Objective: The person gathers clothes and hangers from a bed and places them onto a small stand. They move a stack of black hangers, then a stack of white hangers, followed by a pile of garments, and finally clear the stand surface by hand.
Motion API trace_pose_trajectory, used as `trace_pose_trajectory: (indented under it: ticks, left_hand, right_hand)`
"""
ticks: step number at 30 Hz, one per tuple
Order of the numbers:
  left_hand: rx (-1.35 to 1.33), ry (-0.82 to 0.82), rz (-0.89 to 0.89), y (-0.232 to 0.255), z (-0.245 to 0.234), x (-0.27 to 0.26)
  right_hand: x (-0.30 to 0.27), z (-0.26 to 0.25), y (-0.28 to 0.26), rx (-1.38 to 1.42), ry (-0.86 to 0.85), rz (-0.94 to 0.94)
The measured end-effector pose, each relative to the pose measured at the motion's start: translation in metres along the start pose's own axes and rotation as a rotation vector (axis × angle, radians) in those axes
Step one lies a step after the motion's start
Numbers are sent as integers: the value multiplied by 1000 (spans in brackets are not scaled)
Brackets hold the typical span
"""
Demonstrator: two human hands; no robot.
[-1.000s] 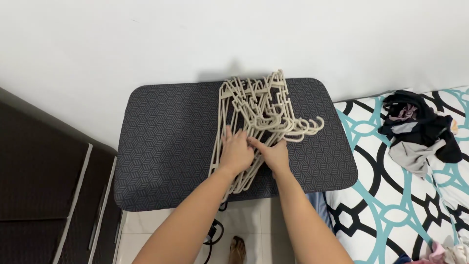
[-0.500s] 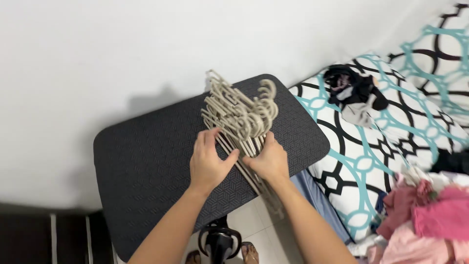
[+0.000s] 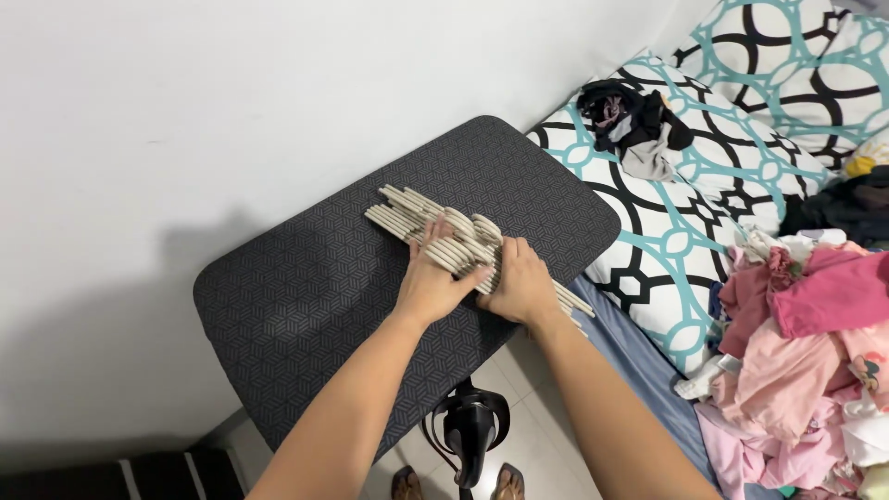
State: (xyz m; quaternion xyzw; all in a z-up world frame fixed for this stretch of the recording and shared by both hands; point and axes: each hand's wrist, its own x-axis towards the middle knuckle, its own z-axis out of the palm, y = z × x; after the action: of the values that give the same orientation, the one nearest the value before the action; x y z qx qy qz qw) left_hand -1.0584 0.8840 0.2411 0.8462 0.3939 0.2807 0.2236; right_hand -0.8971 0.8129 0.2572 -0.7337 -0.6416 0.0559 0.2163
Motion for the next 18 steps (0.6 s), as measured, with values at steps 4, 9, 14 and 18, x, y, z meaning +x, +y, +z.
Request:
trace_pose_trajectory:
  ticks: [4, 9, 14, 18]
  left_hand:
    - [-192, 55, 47, 32, -11, 11]
    - [-241, 97, 203, 110, -1, -3]
    - [-169, 130, 251, 235, 58, -30]
    - [-238, -271, 223, 344, 133, -53]
  right_hand:
    - [-15, -2, -5, 78, 20, 54]
    - [-76, -53, -4, 195, -29, 320]
    - [-170, -107, 55, 115, 223, 133]
    - [-273, -155, 130, 181, 306, 339]
